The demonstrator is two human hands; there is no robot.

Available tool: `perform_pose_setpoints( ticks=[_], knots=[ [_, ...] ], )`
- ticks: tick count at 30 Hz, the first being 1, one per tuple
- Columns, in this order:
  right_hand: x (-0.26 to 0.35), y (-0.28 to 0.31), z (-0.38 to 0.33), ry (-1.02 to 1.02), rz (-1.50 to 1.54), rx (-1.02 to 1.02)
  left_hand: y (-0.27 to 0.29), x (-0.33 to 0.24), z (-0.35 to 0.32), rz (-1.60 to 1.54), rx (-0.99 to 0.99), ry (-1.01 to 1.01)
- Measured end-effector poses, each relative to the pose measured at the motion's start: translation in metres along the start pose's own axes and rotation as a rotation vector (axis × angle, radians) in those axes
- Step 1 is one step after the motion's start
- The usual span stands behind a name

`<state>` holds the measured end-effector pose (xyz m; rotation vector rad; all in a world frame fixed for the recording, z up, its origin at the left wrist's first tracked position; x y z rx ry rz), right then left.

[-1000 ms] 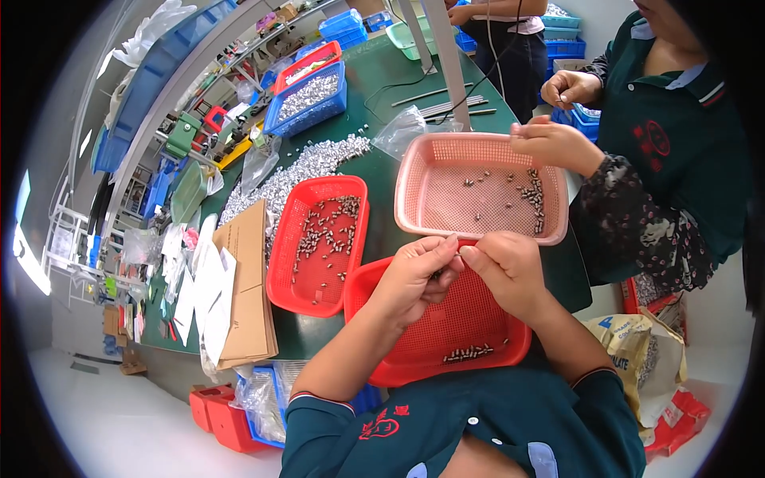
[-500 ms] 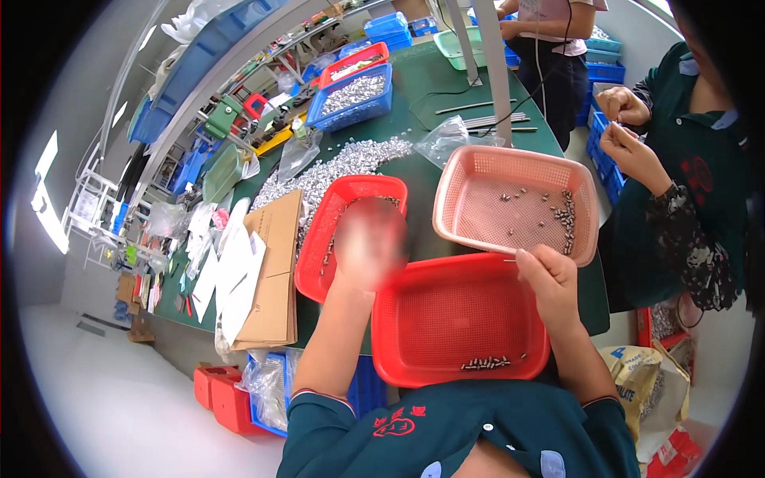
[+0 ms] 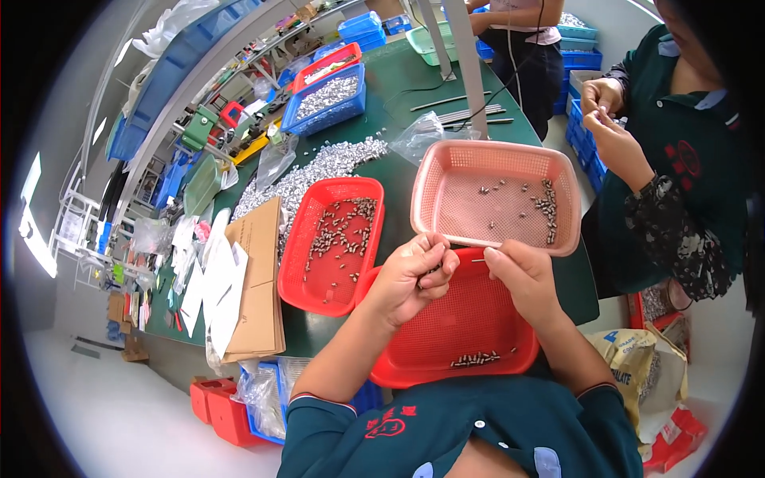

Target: Sorting and inspecting small metal components into different bins on a workbench.

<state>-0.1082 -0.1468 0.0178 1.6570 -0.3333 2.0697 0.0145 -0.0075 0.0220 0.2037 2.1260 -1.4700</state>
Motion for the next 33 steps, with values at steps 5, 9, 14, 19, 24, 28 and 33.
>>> perform_pose_setpoints(
  ticks=[5,9,14,19,24,28,33],
  knots=[
    [0.002,-0.001,0.004,0.000,-0.041,0.022,0.000,0.017,0.002,-0.071,0.041,0.060],
    [0.003,-0.003,0.004,0.037,-0.085,0.036,-0.006,0.023,0.001,-0.034,0.022,0.057],
    [0.009,-0.001,0.002,0.230,-0.317,-0.003,-0.009,0.025,-0.001,0.017,0.023,0.025],
    [0.020,-0.004,0.002,0.459,-0.480,-0.119,-0.016,0.024,-0.005,0.181,-0.037,-0.090],
    [0.009,-0.005,-0.002,0.452,-0.486,-0.124,-0.017,0.028,-0.006,0.173,-0.064,-0.088],
    [0.010,-0.011,-0.004,0.367,-0.332,-0.069,-0.021,0.035,-0.009,0.186,-0.063,-0.134],
    [0.006,-0.012,-0.002,0.200,-0.198,0.054,-0.025,0.026,-0.010,0.210,-0.064,-0.062]
  ],
)
Point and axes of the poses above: each hand's wrist, its own z-axis towards the middle knuckle, its own y-axis out of the back of the hand, x = y × z, the point moved 2 cm from there along z, towards the middle knuckle, and after that the axes turned 10 degrees about -z, right-handed, at the moved point
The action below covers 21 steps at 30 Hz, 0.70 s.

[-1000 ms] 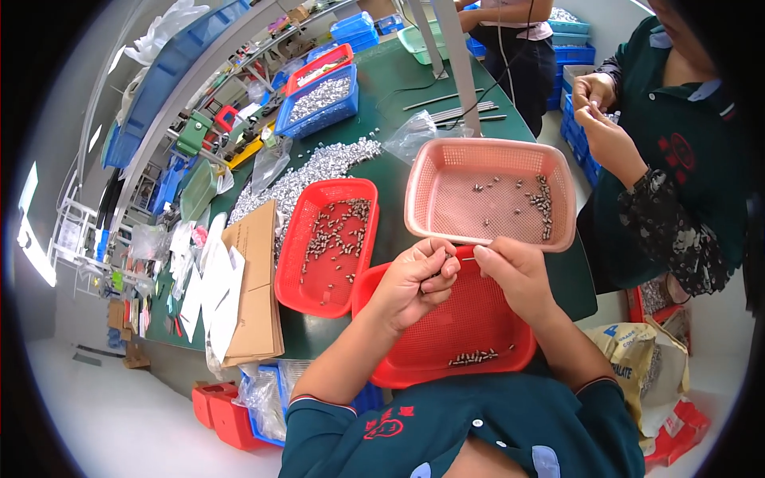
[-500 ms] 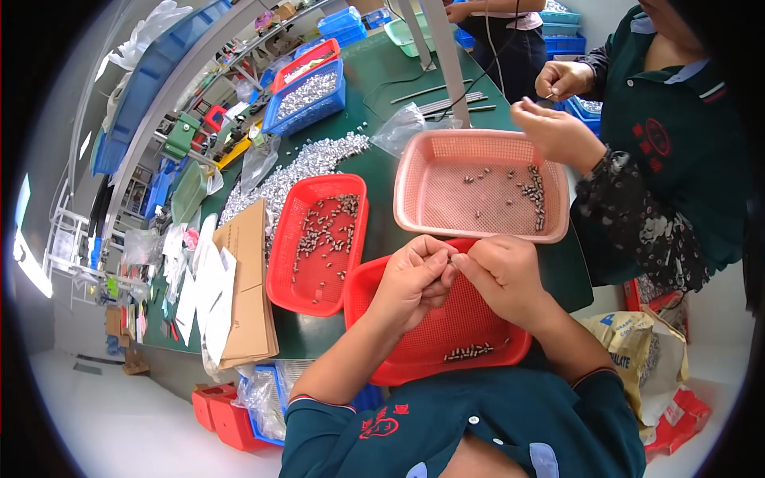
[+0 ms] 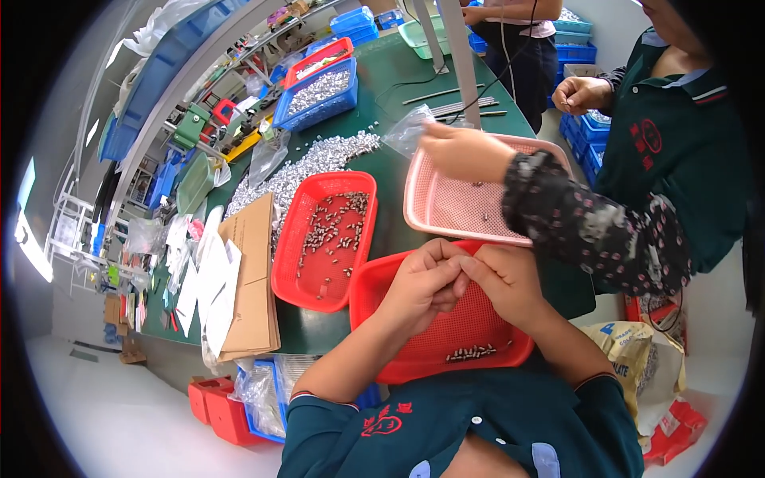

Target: Sorting and inspecting small metal components into different bins on a workbench.

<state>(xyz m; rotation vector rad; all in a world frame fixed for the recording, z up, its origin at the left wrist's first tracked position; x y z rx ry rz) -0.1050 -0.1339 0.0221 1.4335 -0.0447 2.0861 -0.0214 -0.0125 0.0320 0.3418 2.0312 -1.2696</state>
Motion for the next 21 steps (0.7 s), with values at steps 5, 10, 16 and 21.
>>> perform_pose_setpoints(
  ticks=[5,10,16,21],
  knots=[
    [-0.008,0.007,-0.001,-0.090,0.000,-0.048,0.005,-0.008,0.006,0.021,-0.086,0.014],
    [-0.007,0.019,0.000,-0.231,0.100,-0.123,0.012,-0.022,0.035,0.028,-0.115,0.002],
    [-0.011,0.017,-0.003,-0.224,0.151,-0.171,0.014,-0.033,0.054,-0.027,-0.156,0.037],
    [-0.013,0.016,-0.003,-0.236,0.154,-0.140,0.015,-0.029,0.041,-0.037,-0.068,0.130]
  ],
)
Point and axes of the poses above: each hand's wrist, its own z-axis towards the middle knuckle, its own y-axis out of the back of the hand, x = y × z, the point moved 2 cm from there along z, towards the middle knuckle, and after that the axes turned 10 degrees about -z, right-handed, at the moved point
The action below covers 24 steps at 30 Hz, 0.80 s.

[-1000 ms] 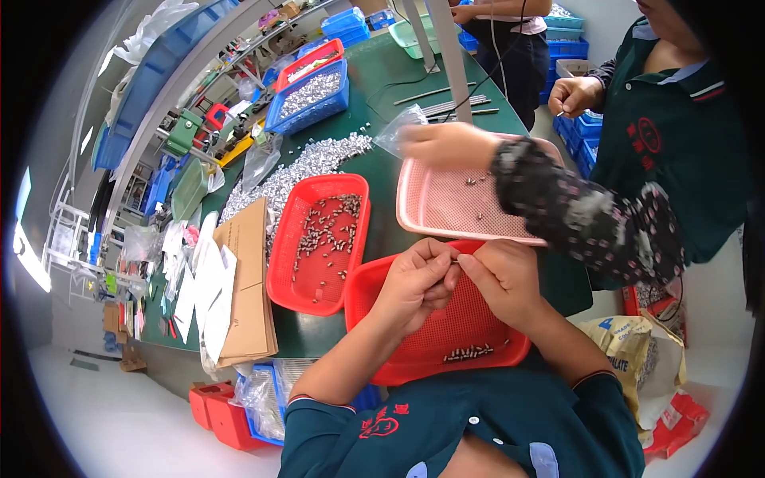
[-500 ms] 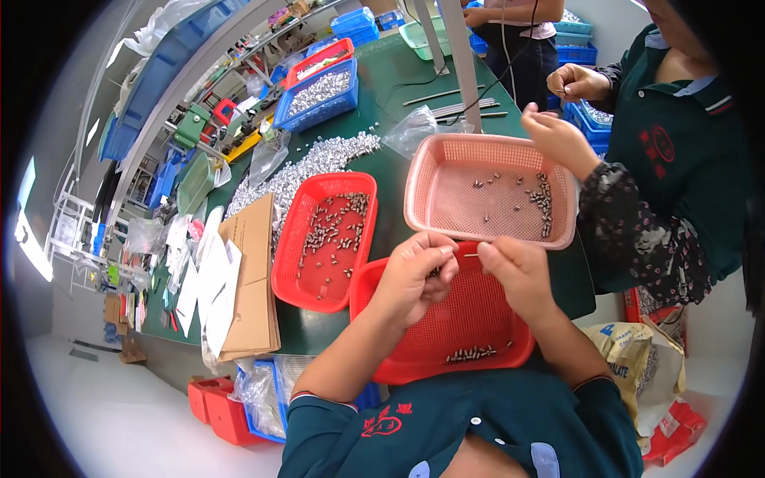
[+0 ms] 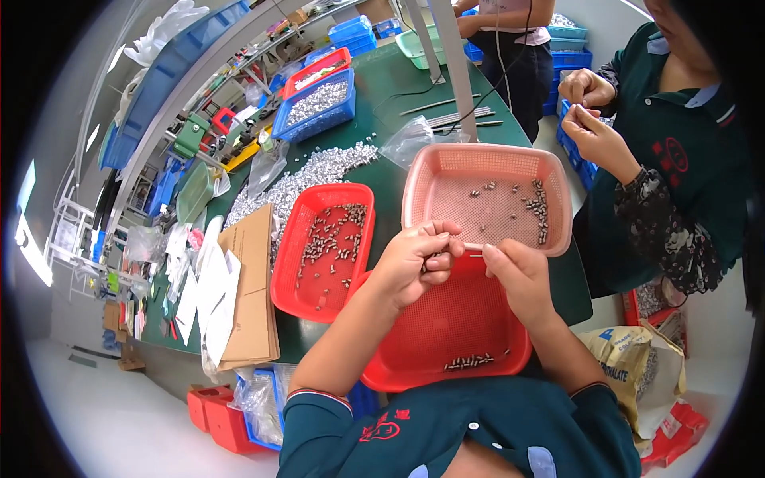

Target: Sorting and inspecting small metal components into different bins on a workbench.

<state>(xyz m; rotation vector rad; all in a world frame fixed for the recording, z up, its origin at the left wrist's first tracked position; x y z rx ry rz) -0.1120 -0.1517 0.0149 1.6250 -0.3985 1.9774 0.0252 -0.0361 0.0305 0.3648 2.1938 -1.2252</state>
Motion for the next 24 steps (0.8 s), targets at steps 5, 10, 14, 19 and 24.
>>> perform_pose_setpoints(
  ticks=[5,10,14,19,24],
  knots=[
    [0.002,-0.001,0.002,0.015,-0.020,0.029,0.004,0.014,-0.013,-0.122,0.112,0.020],
    [0.010,-0.009,0.001,0.093,0.000,0.054,0.003,0.028,-0.019,-0.187,0.159,-0.003],
    [0.008,-0.010,0.000,0.082,-0.055,0.067,0.002,0.035,-0.020,-0.229,0.118,-0.016],
    [0.012,-0.010,0.000,0.139,-0.098,0.075,-0.005,0.032,-0.025,-0.206,-0.043,0.004],
    [0.014,-0.013,0.000,0.172,-0.113,0.084,-0.005,0.036,-0.027,-0.213,0.080,0.006]
  ],
)
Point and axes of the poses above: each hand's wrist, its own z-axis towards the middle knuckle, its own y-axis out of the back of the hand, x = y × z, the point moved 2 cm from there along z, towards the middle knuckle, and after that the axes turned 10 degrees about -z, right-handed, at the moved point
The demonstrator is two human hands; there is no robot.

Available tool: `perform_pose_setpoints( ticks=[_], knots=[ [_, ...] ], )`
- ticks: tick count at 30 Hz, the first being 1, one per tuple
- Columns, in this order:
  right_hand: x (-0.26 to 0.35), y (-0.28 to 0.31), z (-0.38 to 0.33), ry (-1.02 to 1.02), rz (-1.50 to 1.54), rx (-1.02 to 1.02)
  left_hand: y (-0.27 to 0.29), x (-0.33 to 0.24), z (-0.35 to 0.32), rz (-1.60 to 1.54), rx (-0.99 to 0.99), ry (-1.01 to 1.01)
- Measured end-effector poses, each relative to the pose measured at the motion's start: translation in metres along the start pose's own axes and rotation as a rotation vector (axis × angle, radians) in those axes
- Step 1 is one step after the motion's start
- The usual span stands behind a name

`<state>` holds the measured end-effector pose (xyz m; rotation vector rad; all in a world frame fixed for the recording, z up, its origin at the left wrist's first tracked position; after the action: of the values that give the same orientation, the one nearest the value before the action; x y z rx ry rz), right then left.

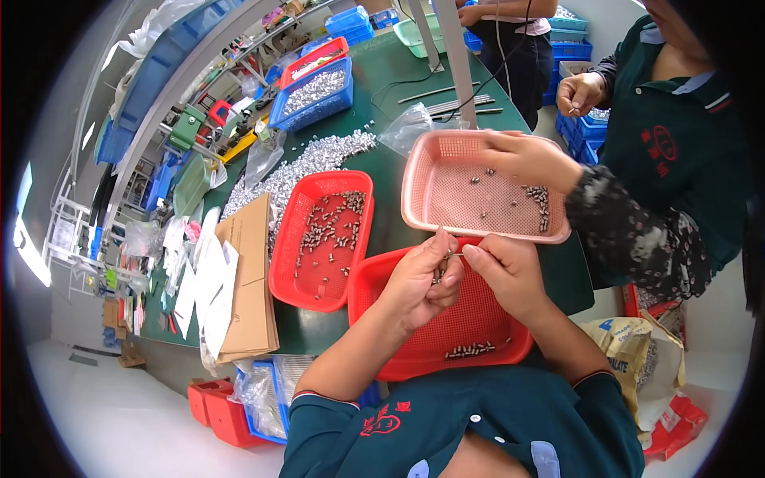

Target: Sorting and inspecting small metal components into different bins on a workbench.

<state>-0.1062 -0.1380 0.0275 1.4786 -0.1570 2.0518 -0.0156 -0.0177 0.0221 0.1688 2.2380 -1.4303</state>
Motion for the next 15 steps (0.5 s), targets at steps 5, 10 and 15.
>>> perform_pose_setpoints(
  ticks=[5,10,15],
  knots=[
    [-0.003,-0.005,0.001,0.162,-0.170,-0.086,-0.003,0.002,0.001,-0.001,0.020,-0.007],
    [0.007,-0.003,0.000,0.488,-0.622,-0.260,-0.004,0.002,0.004,-0.018,0.064,-0.035],
    [0.002,0.008,0.006,0.046,-0.139,0.034,0.001,-0.001,0.004,0.041,0.004,-0.105]
  ],
)
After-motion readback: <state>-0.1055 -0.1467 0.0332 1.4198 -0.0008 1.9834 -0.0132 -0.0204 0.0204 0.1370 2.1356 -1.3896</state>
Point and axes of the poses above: each hand's wrist, its own z-axis towards the middle knuckle, its own y-axis out of the back of the hand, x = y × z, the point moved 2 cm from there along z, towards the middle knuckle, and after that the axes turned 10 degrees about -z, right-handed, at the moved point
